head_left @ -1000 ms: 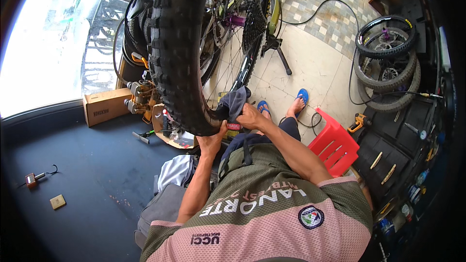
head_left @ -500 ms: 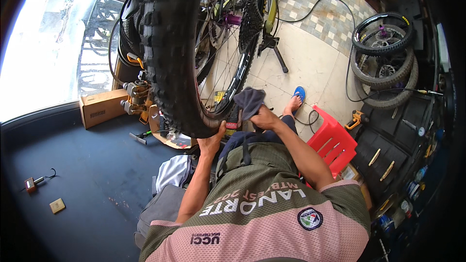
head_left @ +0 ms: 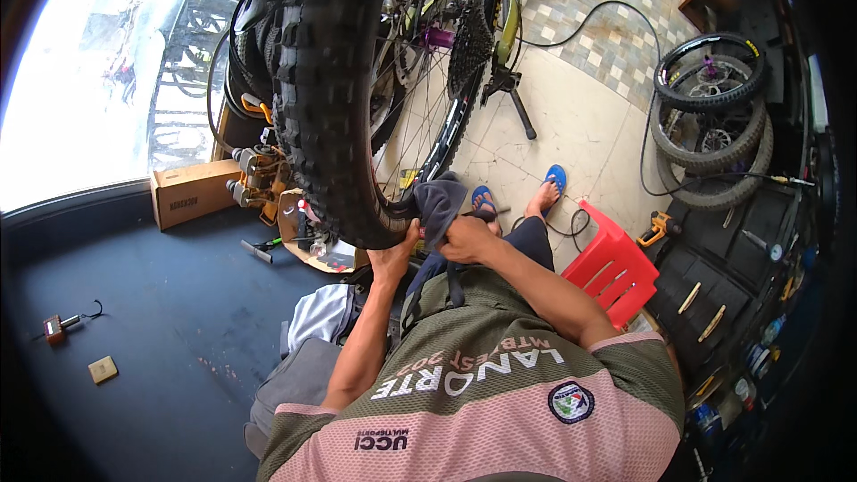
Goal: The person uses a yellow tool to adjust the bicycle tire and then wipes the tire with a cloth. The person rotates the tire to clean different sections while the bicycle is mounted on a stand.
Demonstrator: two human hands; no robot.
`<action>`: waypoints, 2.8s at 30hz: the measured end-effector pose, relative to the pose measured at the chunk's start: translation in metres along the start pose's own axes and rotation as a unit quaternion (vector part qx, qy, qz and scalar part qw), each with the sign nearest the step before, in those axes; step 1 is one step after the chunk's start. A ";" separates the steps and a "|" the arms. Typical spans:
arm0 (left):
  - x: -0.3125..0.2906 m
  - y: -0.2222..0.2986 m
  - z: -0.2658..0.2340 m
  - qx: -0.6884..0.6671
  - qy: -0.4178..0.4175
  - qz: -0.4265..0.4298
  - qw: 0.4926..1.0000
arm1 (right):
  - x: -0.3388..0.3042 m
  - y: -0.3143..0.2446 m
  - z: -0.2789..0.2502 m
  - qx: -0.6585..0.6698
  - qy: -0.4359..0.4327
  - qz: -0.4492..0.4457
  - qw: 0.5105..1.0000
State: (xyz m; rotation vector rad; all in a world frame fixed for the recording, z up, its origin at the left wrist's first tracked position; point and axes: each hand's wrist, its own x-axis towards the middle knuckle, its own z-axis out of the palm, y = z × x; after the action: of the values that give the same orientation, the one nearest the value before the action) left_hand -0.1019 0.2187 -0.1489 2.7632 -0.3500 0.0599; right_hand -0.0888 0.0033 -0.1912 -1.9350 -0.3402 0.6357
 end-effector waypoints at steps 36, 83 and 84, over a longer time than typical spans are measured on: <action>0.017 0.026 -0.020 -0.078 0.033 -0.012 0.996 | 0.036 0.082 0.029 0.035 0.164 -0.040 0.985; 0.030 0.054 -0.020 -0.310 0.099 -0.116 0.938 | 0.038 -0.006 0.008 0.308 0.283 0.016 0.908; 0.030 0.058 -0.024 -0.312 0.098 -0.119 0.938 | 0.043 -0.009 0.008 0.380 0.225 0.086 0.893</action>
State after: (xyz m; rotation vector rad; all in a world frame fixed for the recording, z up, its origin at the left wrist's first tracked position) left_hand -0.0874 0.1674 -0.1036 2.1247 0.0264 0.1362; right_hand -0.0574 0.0344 -0.1974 -1.2910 0.3438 0.3308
